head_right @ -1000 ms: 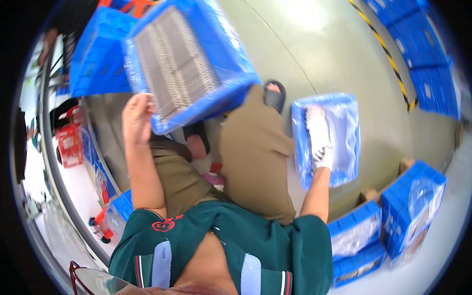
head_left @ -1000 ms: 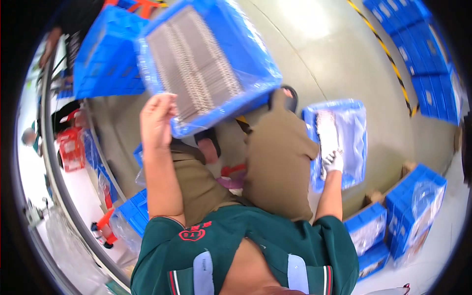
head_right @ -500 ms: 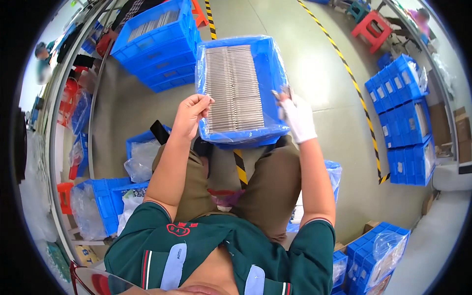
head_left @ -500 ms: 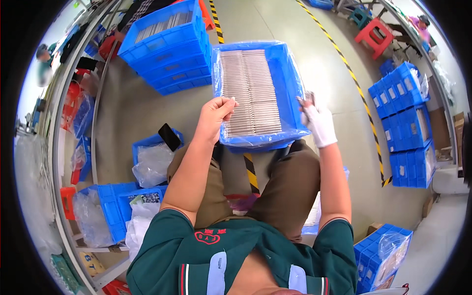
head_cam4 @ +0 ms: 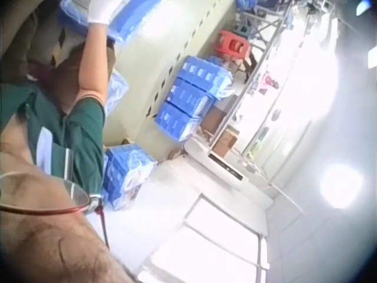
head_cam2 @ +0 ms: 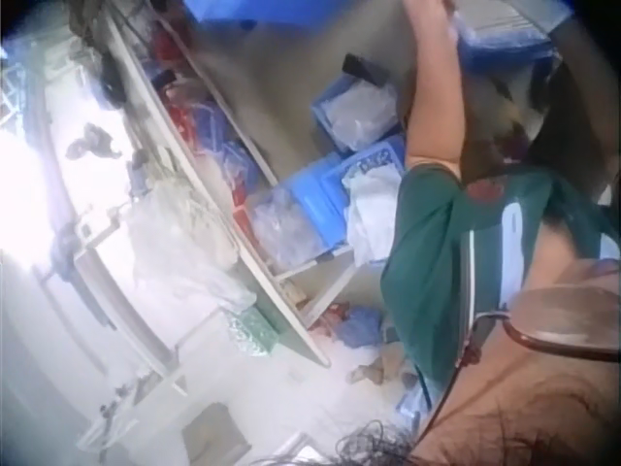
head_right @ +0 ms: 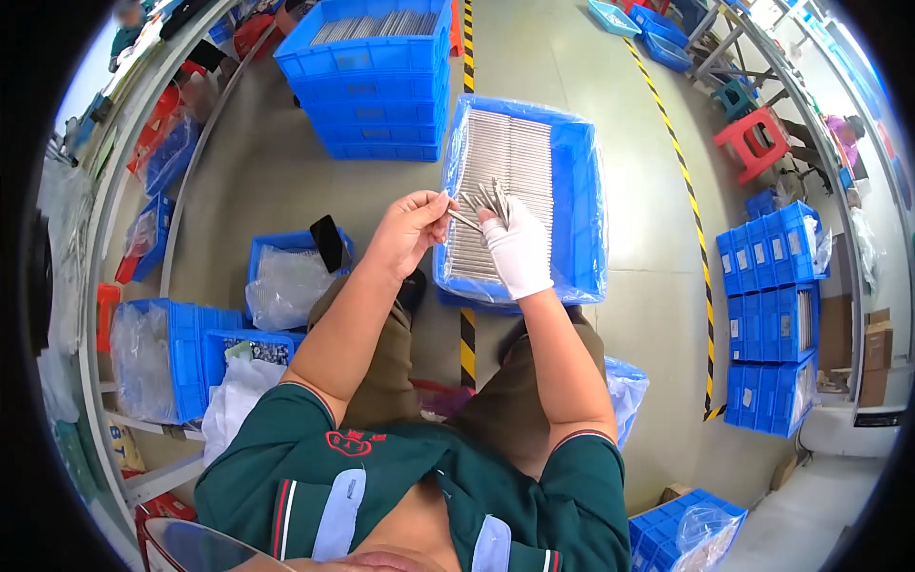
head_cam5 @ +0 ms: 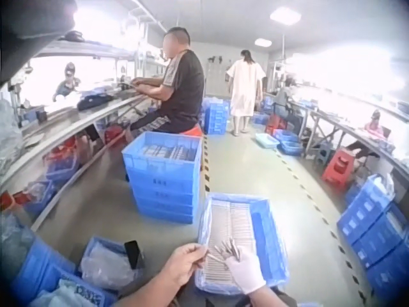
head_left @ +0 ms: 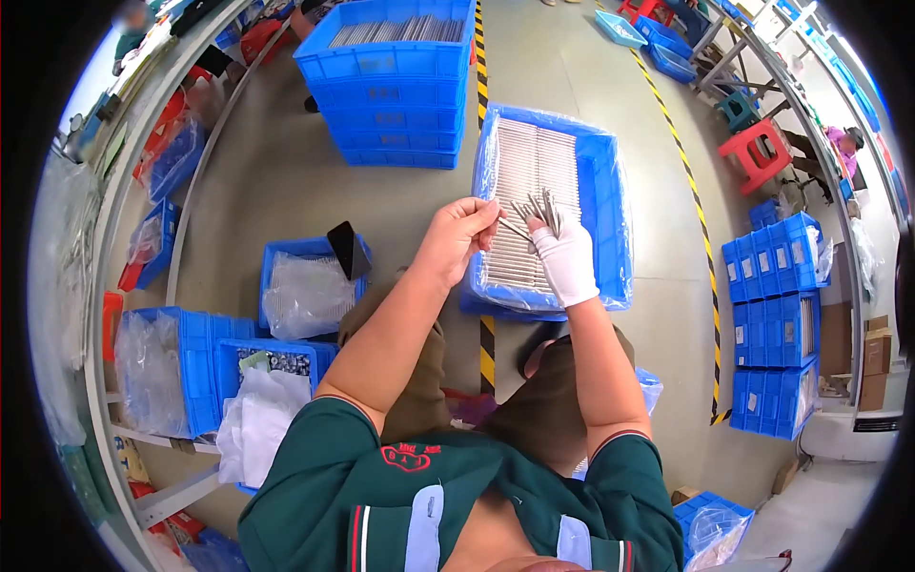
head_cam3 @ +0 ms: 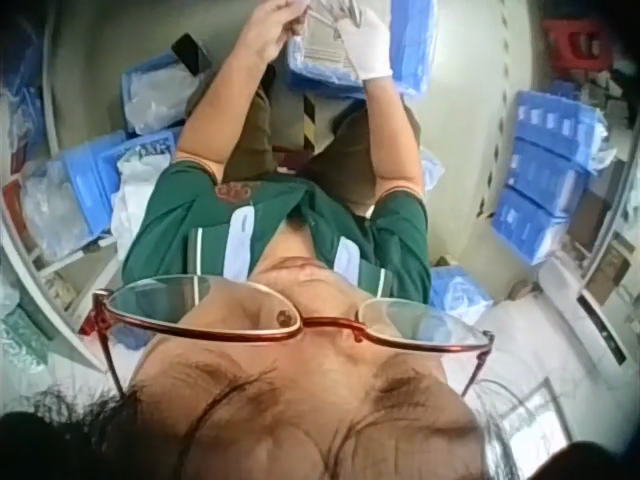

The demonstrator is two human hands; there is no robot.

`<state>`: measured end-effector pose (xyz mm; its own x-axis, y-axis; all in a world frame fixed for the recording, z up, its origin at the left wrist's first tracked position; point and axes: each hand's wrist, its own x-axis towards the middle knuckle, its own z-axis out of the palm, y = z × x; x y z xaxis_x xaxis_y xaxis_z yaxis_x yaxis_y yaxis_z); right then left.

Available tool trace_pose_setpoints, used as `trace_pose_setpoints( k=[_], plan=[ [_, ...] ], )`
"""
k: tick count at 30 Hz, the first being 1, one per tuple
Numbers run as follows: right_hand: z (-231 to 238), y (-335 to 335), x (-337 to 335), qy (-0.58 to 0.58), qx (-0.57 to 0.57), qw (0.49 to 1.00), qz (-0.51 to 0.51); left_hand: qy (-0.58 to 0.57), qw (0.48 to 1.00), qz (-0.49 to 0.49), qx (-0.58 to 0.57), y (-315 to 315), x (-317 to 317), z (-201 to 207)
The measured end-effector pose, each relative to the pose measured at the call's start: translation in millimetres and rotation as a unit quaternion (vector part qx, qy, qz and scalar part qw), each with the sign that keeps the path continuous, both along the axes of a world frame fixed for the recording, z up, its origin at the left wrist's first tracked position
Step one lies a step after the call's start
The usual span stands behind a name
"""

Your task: The person sorts and counts thin metal rectangular strips by hand, transferring them from one blue plastic crate to another.

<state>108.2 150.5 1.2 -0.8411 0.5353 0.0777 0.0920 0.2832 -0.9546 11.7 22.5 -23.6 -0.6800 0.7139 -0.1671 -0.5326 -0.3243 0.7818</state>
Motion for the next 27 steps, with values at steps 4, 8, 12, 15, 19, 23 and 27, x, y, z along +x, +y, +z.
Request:
trace_pose_setpoints(
  k=[4, 8, 12, 15, 19, 23, 27],
  plan=[
    [-1, 3, -4, -0.013, 0.053, 0.998, -0.028, -0.026, 0.999, -0.025, 0.018, 2, -1, -3],
    [-3, 4, -4, 0.041, 0.117, 0.991, -0.043, 0.035, 0.998, 0.020, -0.051, 5, 3, 0],
    [2, -2, -3, 0.009, 0.169, 0.985, -0.040, 0.121, 0.989, 0.053, -0.063, 10, 9, 2],
    [4, -5, -2, 0.013, 0.174, 0.984, -0.042, 0.092, 0.994, 0.042, -0.039, 7, 10, 1],
    [13, 3, 4, -0.003, 0.130, 0.991, -0.002, 0.108, 0.990, 0.067, -0.052, 0, -2, 5],
    [5, 4, 5, -0.032, 0.060, 0.995, 0.069, 0.068, 0.997, 0.022, -0.031, -1, -4, 3],
    [8, 4, 6, -0.050, 0.058, 0.995, 0.068, 0.069, 0.997, -0.016, -0.033, -3, -4, 2]
  ],
)
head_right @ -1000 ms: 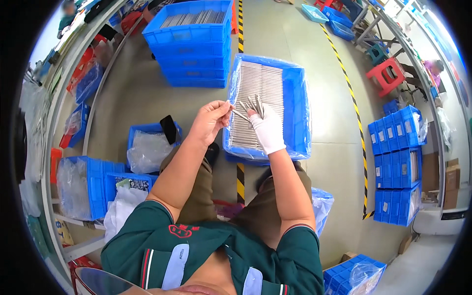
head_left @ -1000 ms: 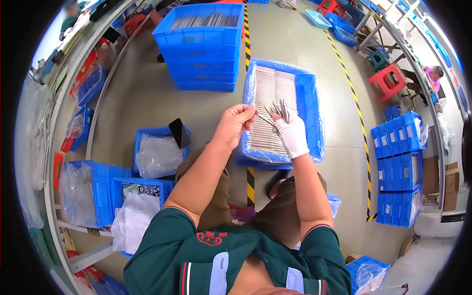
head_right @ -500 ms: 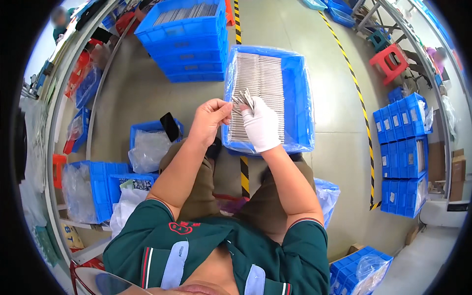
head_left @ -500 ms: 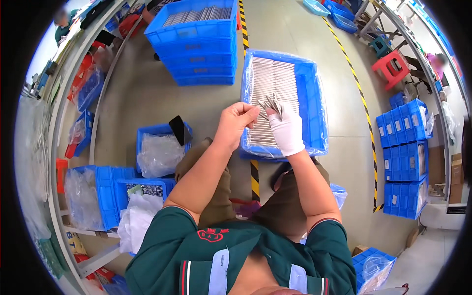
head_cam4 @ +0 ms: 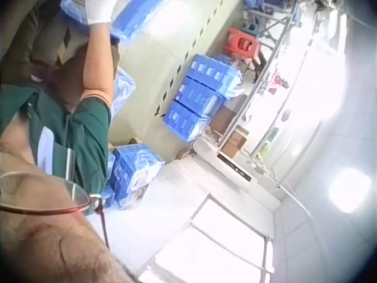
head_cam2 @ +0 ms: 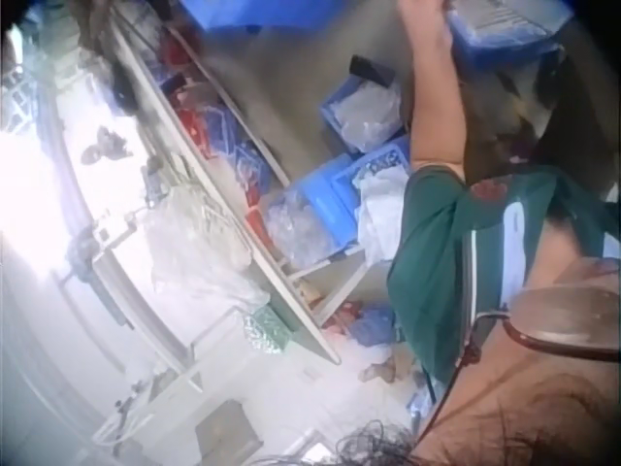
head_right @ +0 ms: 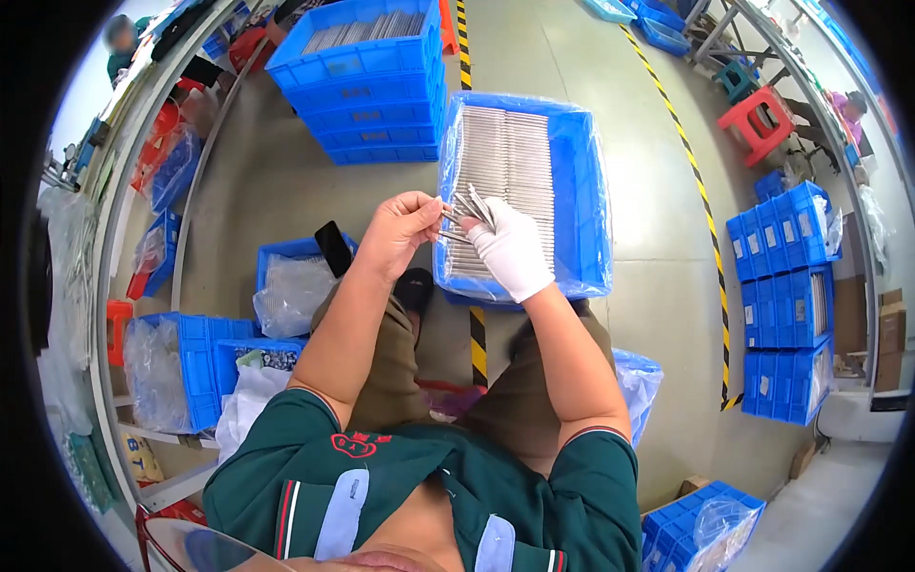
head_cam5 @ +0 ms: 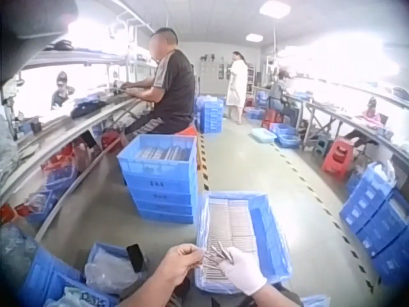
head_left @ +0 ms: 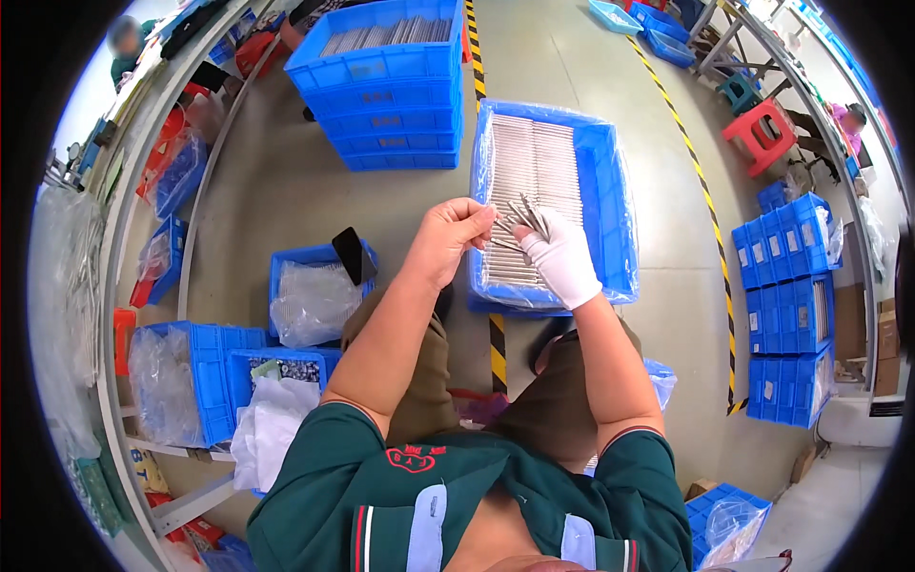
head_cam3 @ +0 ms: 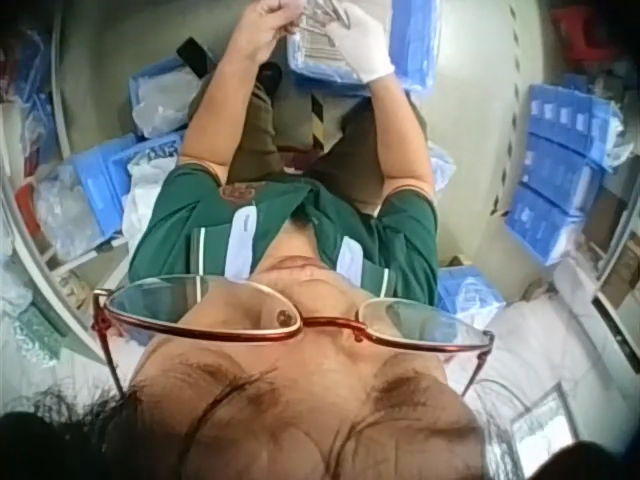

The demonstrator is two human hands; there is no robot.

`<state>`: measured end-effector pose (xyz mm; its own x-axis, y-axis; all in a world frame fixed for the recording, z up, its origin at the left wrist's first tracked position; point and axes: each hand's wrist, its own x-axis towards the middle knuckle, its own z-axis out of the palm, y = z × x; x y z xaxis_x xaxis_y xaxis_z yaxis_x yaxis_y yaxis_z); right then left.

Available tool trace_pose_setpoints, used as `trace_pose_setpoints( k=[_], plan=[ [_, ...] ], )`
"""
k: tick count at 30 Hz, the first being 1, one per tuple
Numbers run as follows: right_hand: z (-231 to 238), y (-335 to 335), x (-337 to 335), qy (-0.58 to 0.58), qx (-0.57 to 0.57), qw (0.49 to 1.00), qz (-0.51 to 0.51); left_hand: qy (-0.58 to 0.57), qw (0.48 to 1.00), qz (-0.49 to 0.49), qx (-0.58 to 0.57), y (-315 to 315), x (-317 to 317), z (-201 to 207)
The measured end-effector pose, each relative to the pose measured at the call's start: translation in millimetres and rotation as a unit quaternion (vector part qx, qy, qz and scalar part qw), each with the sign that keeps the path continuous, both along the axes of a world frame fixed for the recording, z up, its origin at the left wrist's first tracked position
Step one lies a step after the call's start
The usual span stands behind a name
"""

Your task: The person sorts and counts thin metal rectangular strips by hand, transferring them from one blue plastic crate to another.

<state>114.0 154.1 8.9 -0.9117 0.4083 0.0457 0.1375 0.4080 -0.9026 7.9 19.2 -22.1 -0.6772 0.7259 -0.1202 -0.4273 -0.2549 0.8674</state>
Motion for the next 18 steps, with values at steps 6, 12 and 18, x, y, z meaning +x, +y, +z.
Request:
trace_pose_setpoints(
  k=[6, 12, 18],
  plan=[
    [2, -5, 0, 0.051, 0.133, 0.990, -0.016, 0.100, 0.994, 0.027, -0.019, -2, 2, 0],
    [-2, -5, -1, 0.057, 0.088, 0.994, -0.011, 0.099, 0.993, 0.000, -0.067, -4, -1, -1],
    [-10, -8, -1, 0.053, 0.151, 0.987, -0.034, 0.012, 0.999, 0.009, -0.045, -1, 6, -8]
  ],
)
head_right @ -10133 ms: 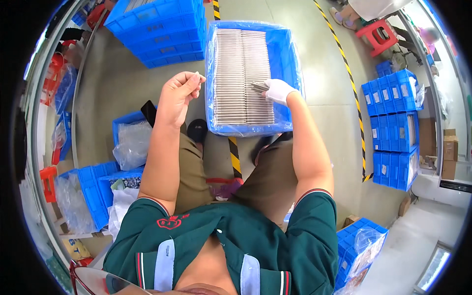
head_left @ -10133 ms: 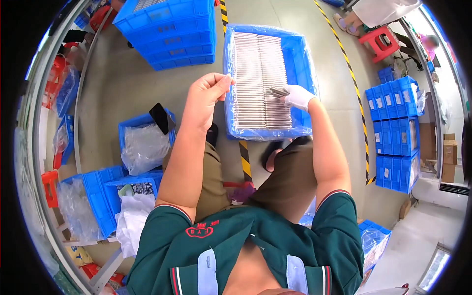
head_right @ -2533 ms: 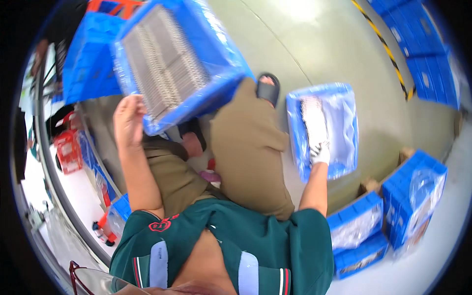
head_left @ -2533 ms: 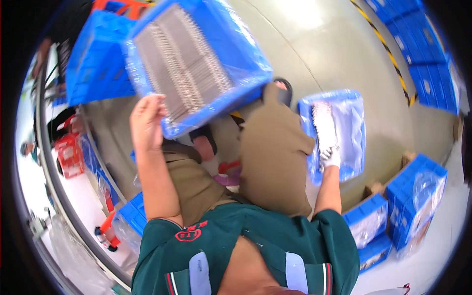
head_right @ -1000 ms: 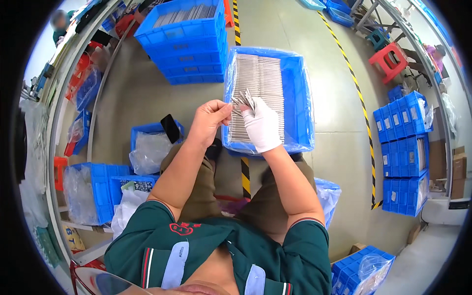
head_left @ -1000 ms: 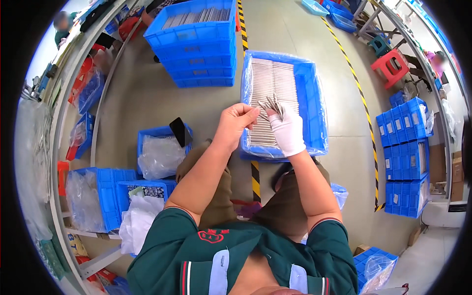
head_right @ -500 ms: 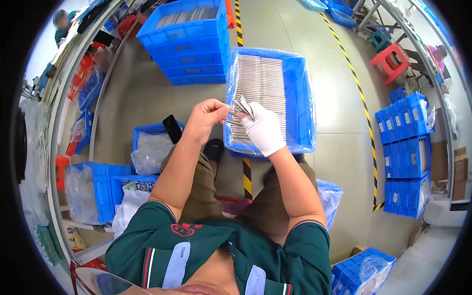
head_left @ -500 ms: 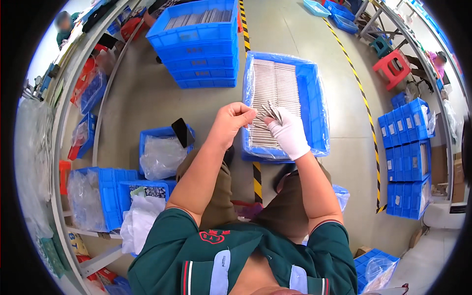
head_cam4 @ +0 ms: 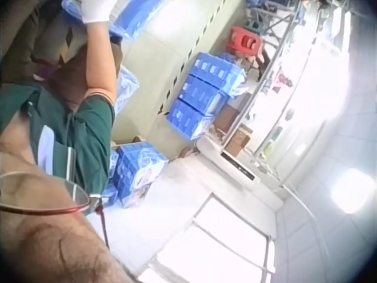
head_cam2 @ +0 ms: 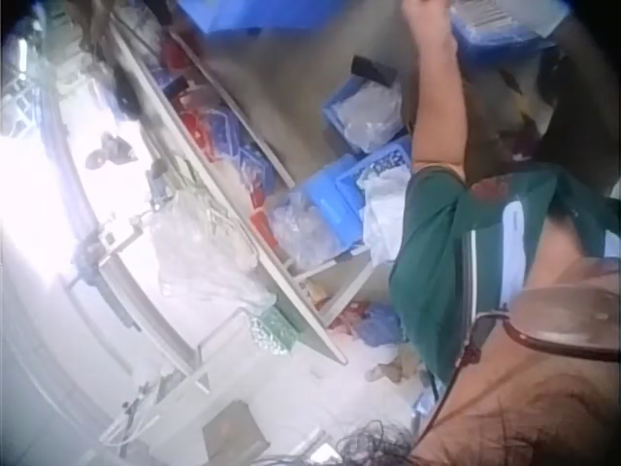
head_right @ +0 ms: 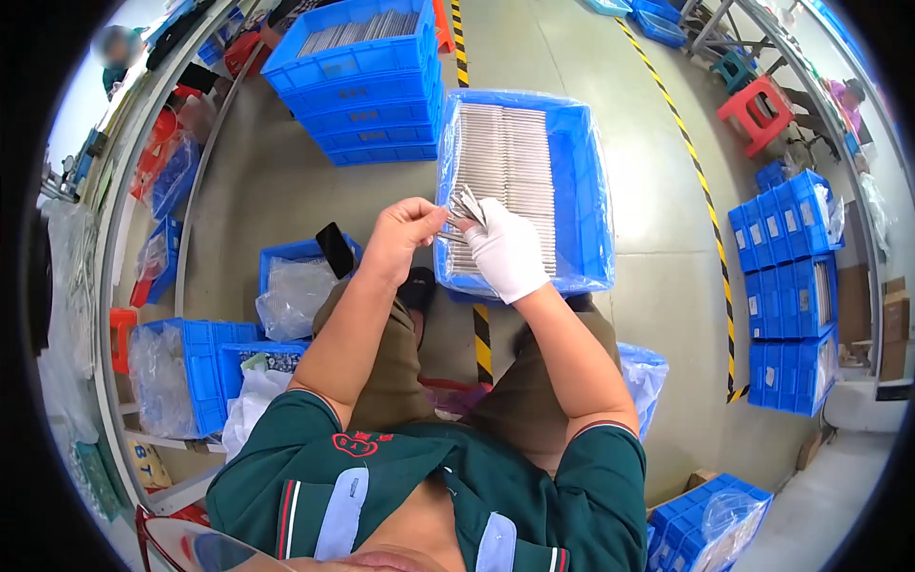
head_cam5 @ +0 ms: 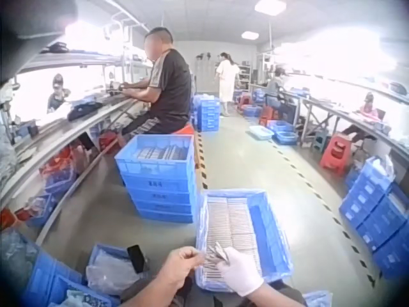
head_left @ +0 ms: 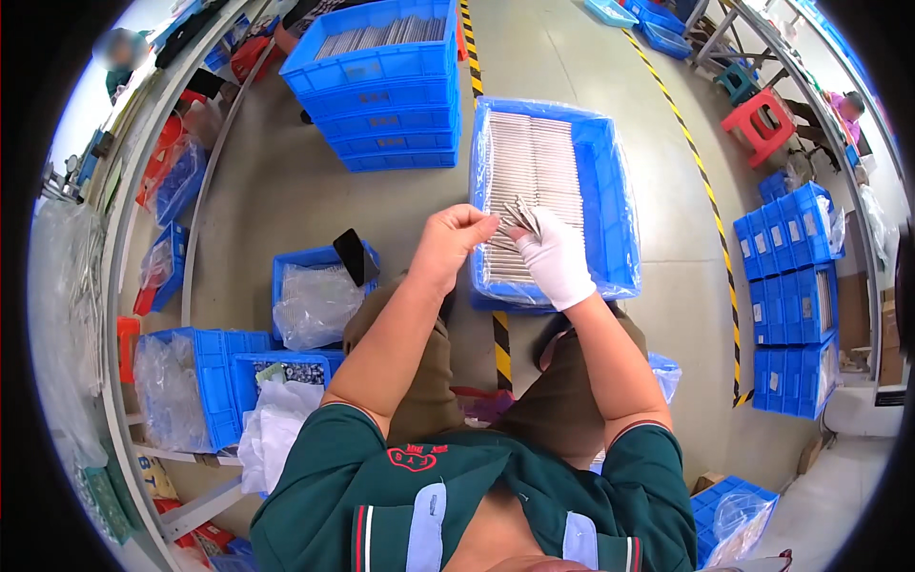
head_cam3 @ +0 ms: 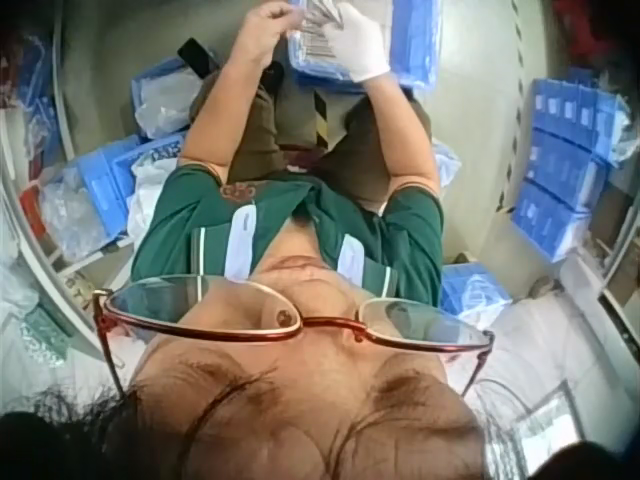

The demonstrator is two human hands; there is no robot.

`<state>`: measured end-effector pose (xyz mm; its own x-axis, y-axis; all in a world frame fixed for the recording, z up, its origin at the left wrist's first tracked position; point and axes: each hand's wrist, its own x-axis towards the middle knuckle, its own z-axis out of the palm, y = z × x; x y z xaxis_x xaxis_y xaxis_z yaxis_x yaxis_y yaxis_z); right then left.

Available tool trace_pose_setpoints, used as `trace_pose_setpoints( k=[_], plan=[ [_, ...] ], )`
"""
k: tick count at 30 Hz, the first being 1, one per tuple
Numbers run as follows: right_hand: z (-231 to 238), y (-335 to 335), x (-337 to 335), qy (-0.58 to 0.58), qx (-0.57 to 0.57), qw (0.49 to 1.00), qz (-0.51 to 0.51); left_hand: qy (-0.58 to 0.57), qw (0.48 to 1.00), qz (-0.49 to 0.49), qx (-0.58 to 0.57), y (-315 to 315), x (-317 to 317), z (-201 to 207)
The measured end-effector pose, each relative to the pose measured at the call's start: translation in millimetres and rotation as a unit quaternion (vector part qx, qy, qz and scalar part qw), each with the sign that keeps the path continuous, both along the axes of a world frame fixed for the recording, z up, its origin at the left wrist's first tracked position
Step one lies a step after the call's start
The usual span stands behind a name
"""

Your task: The person sorts and counts thin metal rectangular strips by hand, transferring them from one blue plastic crate to another.

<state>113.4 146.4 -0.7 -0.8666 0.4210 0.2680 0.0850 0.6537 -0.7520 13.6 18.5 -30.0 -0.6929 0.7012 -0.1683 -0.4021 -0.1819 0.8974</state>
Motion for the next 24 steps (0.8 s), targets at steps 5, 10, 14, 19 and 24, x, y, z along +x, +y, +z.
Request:
trace_pose_setpoints(
  k=[5, 10, 14, 19, 24],
  plan=[
    [4, 1, -1, 0.007, -0.078, 0.997, 0.020, 0.068, 0.998, 0.016, 0.009, -1, 1, 8],
    [3, 4, -2, -0.029, -0.041, 0.998, 0.029, 0.075, 0.992, 0.093, 0.031, -1, -3, 16],
    [4, 2, -1, -0.045, -0.058, 0.996, 0.052, 0.050, 0.999, 0.011, 0.018, 0, -1, 11],
    [3, 0, -1, -0.058, -0.055, 0.996, 0.037, 0.050, 0.999, -0.003, 0.006, 2, 0, 6],
    [-7, -2, -2, -0.053, 0.007, 0.998, 0.021, 0.031, 0.999, 0.015, 0.010, 2, 5, 7]
  ],
)
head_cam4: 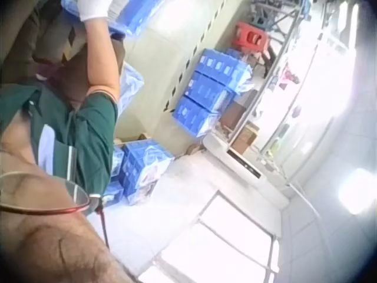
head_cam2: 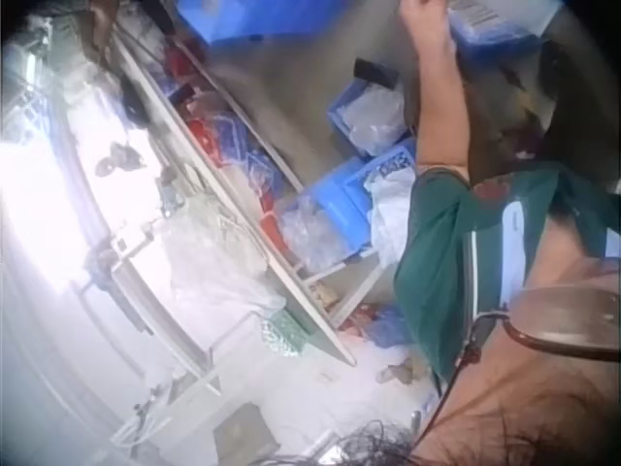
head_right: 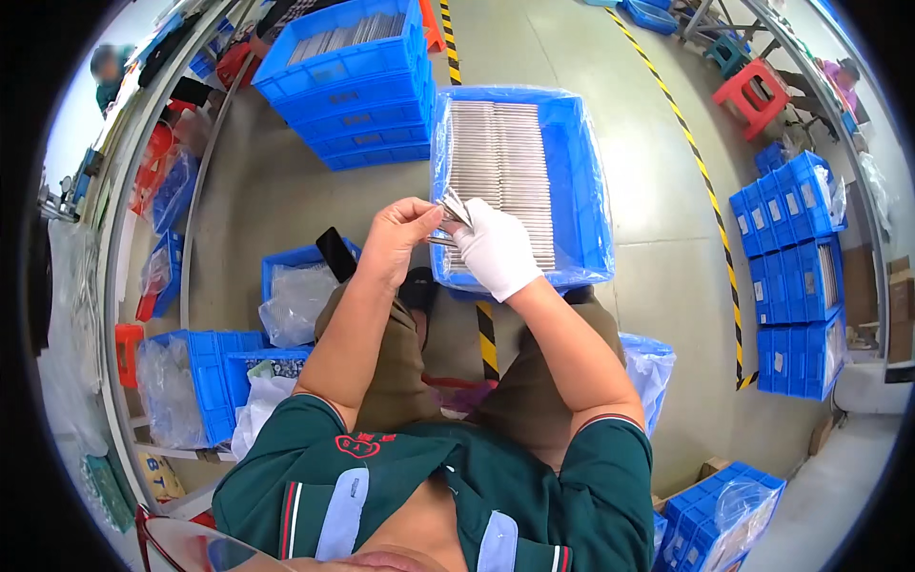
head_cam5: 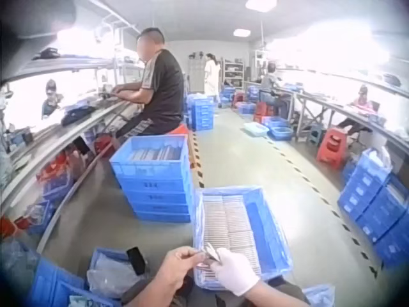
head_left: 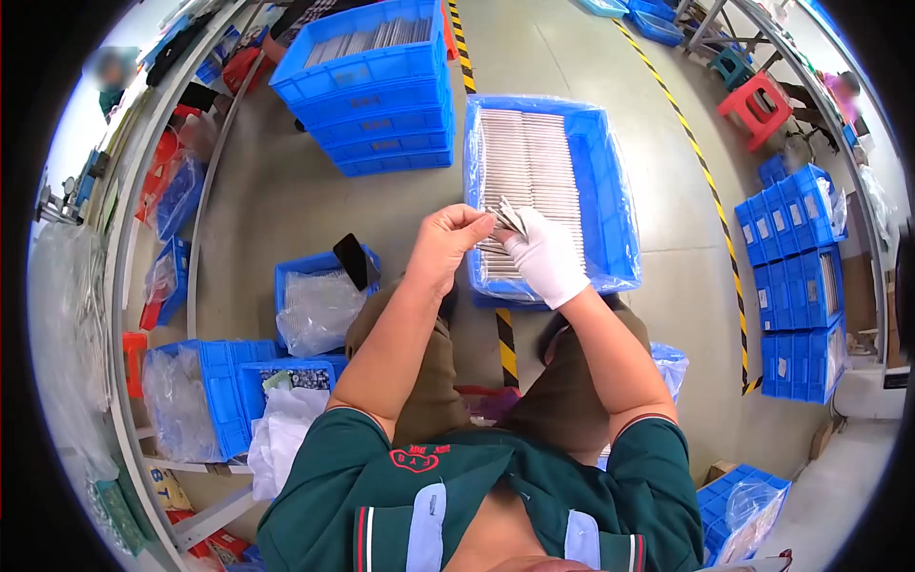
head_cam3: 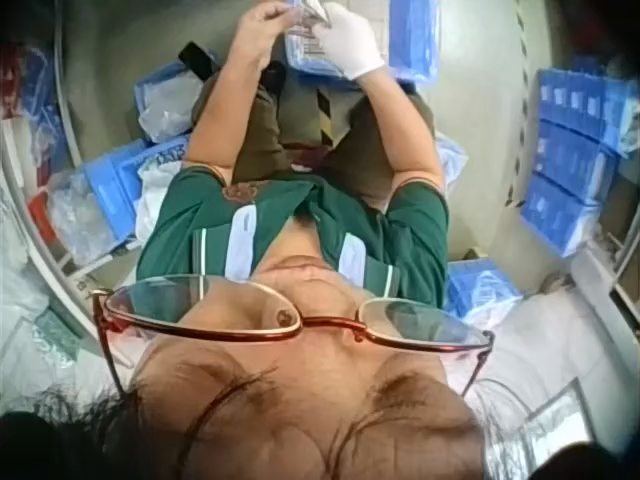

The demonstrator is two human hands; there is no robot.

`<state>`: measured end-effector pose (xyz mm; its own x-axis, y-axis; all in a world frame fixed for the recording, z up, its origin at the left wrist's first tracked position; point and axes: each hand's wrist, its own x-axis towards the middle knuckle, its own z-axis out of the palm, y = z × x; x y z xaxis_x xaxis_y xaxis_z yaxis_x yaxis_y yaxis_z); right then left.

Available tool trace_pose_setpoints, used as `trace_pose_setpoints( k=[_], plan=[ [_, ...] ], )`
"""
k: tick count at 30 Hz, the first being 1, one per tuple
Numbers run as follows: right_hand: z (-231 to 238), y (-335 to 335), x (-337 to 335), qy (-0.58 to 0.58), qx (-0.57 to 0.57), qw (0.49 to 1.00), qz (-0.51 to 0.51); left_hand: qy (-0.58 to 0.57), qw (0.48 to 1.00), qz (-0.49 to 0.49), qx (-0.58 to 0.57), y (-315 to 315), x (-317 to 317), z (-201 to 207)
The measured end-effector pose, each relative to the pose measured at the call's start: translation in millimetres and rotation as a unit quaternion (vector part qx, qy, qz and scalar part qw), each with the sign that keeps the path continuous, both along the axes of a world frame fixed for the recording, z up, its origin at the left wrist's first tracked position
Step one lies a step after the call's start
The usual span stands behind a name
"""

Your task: The person sorts and counts thin metal rectangular strips by hand, transferring them from one blue plastic crate to another.

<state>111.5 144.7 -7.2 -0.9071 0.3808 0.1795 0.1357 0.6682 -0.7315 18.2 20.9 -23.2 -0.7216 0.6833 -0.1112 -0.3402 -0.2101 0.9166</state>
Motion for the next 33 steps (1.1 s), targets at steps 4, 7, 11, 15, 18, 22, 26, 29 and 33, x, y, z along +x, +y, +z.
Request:
trace_pose_setpoints(
  k=[4, 7, 11, 15, 18, 22, 26, 29, 33],
  plan=[
    [-6, -1, -2, 0.048, -0.005, 0.999, -0.012, -0.004, 1.000, 0.028, -0.010, 6, 6, -7],
    [0, 0, -3, 0.038, -0.080, 0.996, -0.005, -0.073, 0.994, 0.058, 0.053, 8, 9, -12],
    [11, -4, -2, -0.014, -0.113, 0.993, -0.008, -0.150, 0.986, -0.009, 0.071, 2, -1, -12],
    [-4, -1, -1, 0.042, -0.066, 0.997, 0.000, -0.212, 0.974, -0.061, 0.041, 2, 0, -7],
    [-7, -1, -1, 0.016, -0.044, 0.999, -0.003, -0.198, 0.975, -0.085, 0.049, -1, -4, -14],
    [-6, -2, -2, 0.006, -0.066, 0.998, -0.012, -0.179, 0.980, -0.077, 0.028, 0, -3, -12],
    [17, -15, 1, 0.015, -0.211, 0.977, -0.007, -0.291, 0.943, -0.113, 0.113, -2, -4, -14],
    [0, -10, -1, -0.012, -0.081, 0.996, -0.016, -0.289, 0.944, -0.093, 0.126, 1, 0, -16],
    [-6, -2, -7, 0.009, -0.074, 0.997, -0.006, -0.106, 0.993, 0.007, 0.045, 7, 3, -20]
  ],
)
